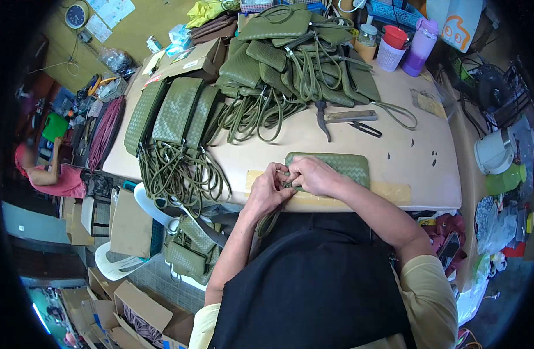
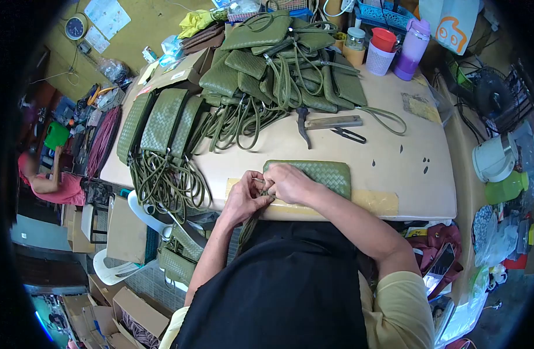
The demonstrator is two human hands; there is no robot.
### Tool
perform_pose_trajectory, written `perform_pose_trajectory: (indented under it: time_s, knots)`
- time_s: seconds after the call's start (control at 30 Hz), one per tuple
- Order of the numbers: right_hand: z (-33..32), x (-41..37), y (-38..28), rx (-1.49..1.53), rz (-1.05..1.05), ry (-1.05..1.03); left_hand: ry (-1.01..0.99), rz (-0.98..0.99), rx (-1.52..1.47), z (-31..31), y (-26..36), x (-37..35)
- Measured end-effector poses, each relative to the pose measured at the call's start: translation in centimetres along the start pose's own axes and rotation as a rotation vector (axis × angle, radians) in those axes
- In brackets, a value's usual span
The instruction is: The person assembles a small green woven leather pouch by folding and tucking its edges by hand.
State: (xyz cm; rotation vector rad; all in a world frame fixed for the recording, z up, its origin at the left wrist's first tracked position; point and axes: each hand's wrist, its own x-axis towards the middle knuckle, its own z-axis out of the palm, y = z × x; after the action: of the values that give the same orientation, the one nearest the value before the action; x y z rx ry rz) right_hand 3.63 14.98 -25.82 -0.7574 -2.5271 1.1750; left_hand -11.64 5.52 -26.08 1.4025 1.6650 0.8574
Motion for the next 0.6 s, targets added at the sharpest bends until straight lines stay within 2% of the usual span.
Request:
perform_pose_trajectory:
  time_s: [0.03, 0.1, 0.13, 0.2, 0.27, 0.3, 0.33, 0.37, 0.4, 0.43, 0.5, 0.53, 0.6]
  knots:
    - [0.1, -0.5, -0.4, -0.001, 0.001, 0.001, -0.011, 0.008, -0.061, 0.0, -0.2, 0.0]
    - [0.2, -1.7, -1.7, -0.091, -0.074, 0.248, -0.012, 0.026, -0.017, -0.1, -0.7, 0.0]
    - [0.6, -2.6, -1.3, -0.094, -0.073, 0.245, -0.013, 0.039, 0.021, 0.0, -0.8, 0.0]
    - [0.8, -5.3, 0.4, 0.015, -0.187, 0.072, -0.068, 0.019, 0.026, -0.3, -0.7, 0.0]
    - [-2.3, -6.9, 1.7, -0.147, -0.167, 0.145, -0.084, 0.041, 0.047, -0.3, 0.4, -0.1]
    - [-4.2, -8.0, 3.0, -0.363, -0.077, 0.269, -0.088, 0.052, 0.049, -0.3, 0.2, -0.2]
    - [-6.1, -9.1, 4.3, -0.582, 0.017, 0.394, -0.005, 0.106, 0.052, -0.7, -0.5, -0.3]
    - [-7.7, -10.3, 4.5, -0.361, 0.189, 0.530, 0.075, 0.157, 0.052, -1.0, -1.2, -0.3]
    - [-9.1, -11.2, 4.4, -0.135, 0.354, 0.658, 0.089, 0.158, -0.094, -1.7, -1.7, -0.3]
    - [-9.8, -11.7, 4.4, -0.146, 0.352, 0.666, 0.134, 0.165, -0.128, -2.3, -1.8, -0.7]
    - [-10.1, -13.3, 3.9, 0.468, 0.430, 0.628, 0.187, 0.071, -0.355, -3.3, 0.5, -1.8]
    - [-9.7, -13.8, 3.2, 0.460, 0.427, 0.627, 0.210, 0.045, -0.382, -3.7, 1.7, -2.2]
    - [-8.2, -14.0, 0.9, 0.489, 0.195, 0.491, 0.242, 0.005, -0.410, -4.5, 3.5, -2.8]
